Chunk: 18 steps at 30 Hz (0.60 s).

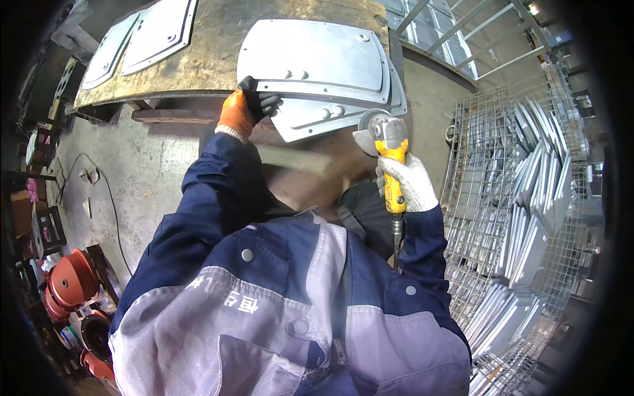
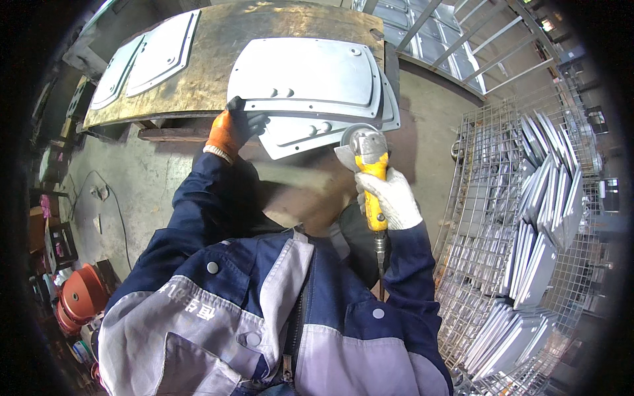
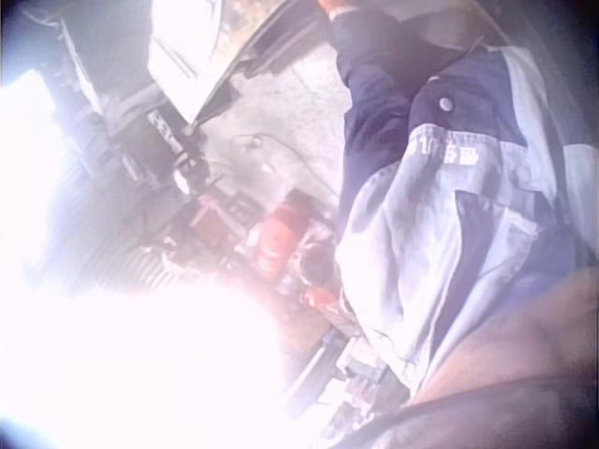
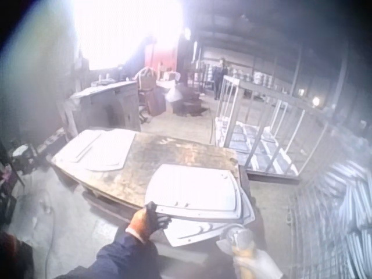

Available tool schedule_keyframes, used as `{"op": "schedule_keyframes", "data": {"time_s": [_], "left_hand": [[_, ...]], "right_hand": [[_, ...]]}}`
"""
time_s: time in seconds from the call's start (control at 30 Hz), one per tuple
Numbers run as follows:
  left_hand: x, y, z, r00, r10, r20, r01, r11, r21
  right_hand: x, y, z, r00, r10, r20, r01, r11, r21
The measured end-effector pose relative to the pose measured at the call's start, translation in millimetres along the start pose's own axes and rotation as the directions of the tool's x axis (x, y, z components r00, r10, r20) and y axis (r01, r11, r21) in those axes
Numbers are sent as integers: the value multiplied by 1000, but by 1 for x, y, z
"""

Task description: The person sits on the floor and uses a handheld angle grinder to smooth the edges of a metal plate. They repeatedly grind the edges, flip the plate to access different sides, and place the finished pieces into a wire basket.

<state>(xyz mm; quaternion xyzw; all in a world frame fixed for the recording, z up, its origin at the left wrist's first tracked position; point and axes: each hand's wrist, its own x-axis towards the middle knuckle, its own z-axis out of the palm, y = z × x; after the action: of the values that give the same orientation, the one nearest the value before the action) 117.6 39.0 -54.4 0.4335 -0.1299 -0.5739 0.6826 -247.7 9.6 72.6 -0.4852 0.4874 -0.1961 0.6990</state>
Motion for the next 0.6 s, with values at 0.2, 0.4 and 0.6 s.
{"op": "schedule_keyframes", "data": {"time_s": [0.2,0.4,0.6], "left_hand": [[1,-2,-12,998,-53,-23,49,990,-130],[-3,1,-4,988,-95,-120,76,985,-152],[-6,7,9,964,-121,-239,92,987,-130]], "right_hand": [[55,-35,33,982,25,187,-9,997,-81],[100,-53,63,974,89,210,-36,969,-244],[111,-64,73,970,127,206,-56,946,-318]]}}
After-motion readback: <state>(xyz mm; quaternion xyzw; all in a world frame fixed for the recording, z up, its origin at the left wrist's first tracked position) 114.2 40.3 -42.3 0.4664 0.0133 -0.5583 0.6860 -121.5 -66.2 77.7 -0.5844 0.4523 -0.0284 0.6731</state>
